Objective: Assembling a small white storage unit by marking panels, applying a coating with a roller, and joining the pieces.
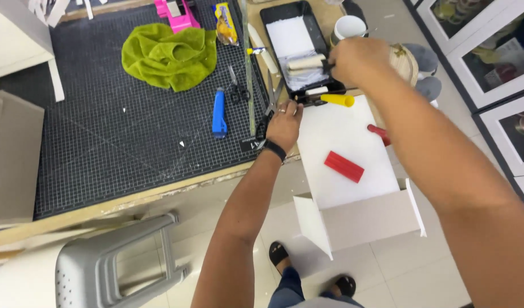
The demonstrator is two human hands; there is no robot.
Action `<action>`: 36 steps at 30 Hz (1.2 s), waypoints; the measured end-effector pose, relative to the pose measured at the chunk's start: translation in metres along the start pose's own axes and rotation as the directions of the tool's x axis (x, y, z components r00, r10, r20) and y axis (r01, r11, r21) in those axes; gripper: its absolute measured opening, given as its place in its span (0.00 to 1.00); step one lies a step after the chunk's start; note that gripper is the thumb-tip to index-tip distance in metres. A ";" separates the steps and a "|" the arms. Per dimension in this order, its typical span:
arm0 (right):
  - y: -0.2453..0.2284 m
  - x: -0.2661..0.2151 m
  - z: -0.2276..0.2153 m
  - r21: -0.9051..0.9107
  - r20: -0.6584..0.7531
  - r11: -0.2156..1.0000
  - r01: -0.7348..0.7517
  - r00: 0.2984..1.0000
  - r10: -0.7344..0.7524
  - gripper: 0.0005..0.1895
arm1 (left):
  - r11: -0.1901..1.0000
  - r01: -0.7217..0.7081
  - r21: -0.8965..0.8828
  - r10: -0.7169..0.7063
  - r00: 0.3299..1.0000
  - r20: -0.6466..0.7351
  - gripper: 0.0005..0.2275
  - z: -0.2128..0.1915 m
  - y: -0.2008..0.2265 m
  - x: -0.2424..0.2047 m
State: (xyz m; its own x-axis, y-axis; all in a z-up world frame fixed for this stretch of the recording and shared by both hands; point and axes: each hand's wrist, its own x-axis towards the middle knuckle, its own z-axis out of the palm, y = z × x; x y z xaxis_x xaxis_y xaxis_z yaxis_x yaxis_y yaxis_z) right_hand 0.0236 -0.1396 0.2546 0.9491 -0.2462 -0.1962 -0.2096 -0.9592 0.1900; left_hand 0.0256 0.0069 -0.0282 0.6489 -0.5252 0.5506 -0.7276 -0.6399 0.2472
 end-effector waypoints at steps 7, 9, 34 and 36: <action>0.012 0.020 0.052 0.094 -0.032 0.995 -0.021 0.999 0.024 0.18 | 0.993 -0.057 0.103 0.033 0.976 0.215 0.21 0.006 0.004 -0.002; 0.028 0.027 0.066 0.220 -0.204 0.975 0.029 0.979 0.017 0.22 | 0.985 -0.046 0.167 0.012 0.979 0.201 0.21 -0.011 -0.002 -0.001; 0.356 -0.373 0.210 -0.272 -0.081 0.860 0.432 0.880 -0.468 0.28 | 0.999 0.033 -0.008 -0.029 0.959 0.282 0.26 -0.018 0.177 -0.117; 0.369 -0.370 0.210 -0.277 -0.130 0.842 0.463 0.850 -0.511 0.27 | 0.997 0.050 0.052 -0.063 0.954 0.292 0.28 -0.024 0.183 -0.104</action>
State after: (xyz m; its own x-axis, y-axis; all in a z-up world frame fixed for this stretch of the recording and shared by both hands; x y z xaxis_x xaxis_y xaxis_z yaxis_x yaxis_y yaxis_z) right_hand -0.4547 -0.4315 0.1950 0.9443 0.2984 -0.1388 0.3284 -0.8828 0.3359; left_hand -0.1806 -0.0418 -0.0215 0.7300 -0.6247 0.2772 -0.6819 -0.6936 0.2323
